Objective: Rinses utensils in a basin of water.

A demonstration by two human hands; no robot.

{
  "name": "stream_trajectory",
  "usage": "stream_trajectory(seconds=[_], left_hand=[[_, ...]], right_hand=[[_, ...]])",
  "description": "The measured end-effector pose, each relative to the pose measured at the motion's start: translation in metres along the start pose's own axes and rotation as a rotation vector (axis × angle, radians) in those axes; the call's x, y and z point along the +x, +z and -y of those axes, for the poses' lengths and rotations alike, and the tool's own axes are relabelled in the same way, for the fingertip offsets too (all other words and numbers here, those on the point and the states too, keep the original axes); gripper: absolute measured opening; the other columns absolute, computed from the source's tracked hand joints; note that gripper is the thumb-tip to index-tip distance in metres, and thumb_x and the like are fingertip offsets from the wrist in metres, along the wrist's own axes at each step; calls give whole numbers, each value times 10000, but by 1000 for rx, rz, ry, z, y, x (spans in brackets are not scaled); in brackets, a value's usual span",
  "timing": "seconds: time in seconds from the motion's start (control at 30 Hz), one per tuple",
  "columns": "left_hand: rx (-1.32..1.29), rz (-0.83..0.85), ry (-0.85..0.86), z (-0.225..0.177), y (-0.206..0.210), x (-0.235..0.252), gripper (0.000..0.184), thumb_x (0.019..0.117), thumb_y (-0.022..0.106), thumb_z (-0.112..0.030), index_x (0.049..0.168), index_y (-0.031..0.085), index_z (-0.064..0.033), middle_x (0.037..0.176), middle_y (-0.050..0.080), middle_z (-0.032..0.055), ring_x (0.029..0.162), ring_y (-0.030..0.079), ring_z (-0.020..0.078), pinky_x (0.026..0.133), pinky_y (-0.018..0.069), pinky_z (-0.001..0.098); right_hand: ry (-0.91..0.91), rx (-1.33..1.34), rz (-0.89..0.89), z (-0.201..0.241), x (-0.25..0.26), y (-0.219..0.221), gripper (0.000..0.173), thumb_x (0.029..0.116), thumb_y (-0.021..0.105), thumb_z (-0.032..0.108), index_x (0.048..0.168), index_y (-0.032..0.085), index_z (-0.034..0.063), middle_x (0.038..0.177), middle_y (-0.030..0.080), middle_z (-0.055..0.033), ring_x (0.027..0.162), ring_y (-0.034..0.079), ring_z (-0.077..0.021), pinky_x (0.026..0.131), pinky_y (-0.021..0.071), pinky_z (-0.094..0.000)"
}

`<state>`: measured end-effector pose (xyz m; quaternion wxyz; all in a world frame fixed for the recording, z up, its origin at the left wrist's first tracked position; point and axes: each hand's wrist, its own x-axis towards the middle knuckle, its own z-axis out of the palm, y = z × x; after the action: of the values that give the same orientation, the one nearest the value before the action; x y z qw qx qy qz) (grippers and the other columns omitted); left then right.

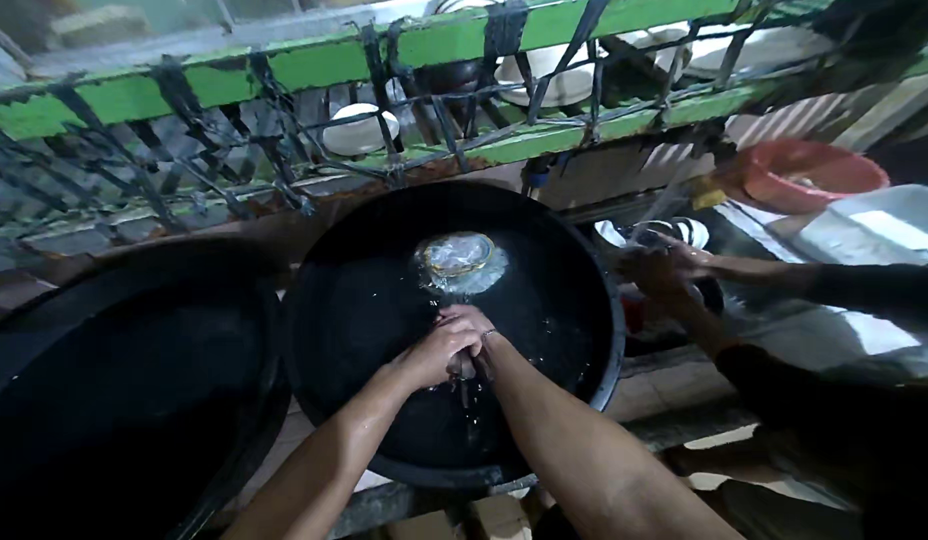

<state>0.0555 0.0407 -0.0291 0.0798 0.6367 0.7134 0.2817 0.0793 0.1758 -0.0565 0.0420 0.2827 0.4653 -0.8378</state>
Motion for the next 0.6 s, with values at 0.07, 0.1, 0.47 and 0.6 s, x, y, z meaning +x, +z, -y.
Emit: stream_trajectory(seconds=[0.07, 0.1, 0.47, 0.6], left_hand=[[-31, 49, -230, 0, -6, -5, 621, 694, 797, 162, 1260, 680, -66, 1329, 627, 142, 1297, 559, 318, 1155, 407, 536], [-114, 35, -404, 1, -12, -6, 760, 724, 730, 214, 1412, 580, -70, 1454, 545, 167, 1370, 509, 337, 1156, 422, 531], [-348, -18, -1089, -12, 8, 11, 1194, 738, 862, -336, 1662, 120, -191, 1348, 613, 260, 1206, 628, 416, 991, 508, 643], [-157, -88, -1101, -10, -1, 18, 660, 849, 769, -371, 1433, 561, -146, 1143, 707, 200, 1052, 688, 385, 884, 547, 632]], right_hand=[[-156, -111, -145, -16, 25, -19, 138, 999, 545, 36, 1091, 618, -35, 943, 653, -107, 822, 617, -140, 758, 536, -314], [-174, -177, -203, -17, 28, -26, 255, 1043, 535, 69, 1236, 601, -83, 1127, 661, -192, 988, 627, -216, 898, 521, -384], [-301, 413, -148, 10, 28, -3, 325, 1018, 621, 229, 1261, 535, 32, 874, 655, -102, 714, 664, -202, 678, 607, -390], [-321, 630, -60, 25, 26, 5, 211, 1040, 573, 279, 1138, 554, 93, 814, 635, -57, 632, 632, -169, 608, 589, -356]])
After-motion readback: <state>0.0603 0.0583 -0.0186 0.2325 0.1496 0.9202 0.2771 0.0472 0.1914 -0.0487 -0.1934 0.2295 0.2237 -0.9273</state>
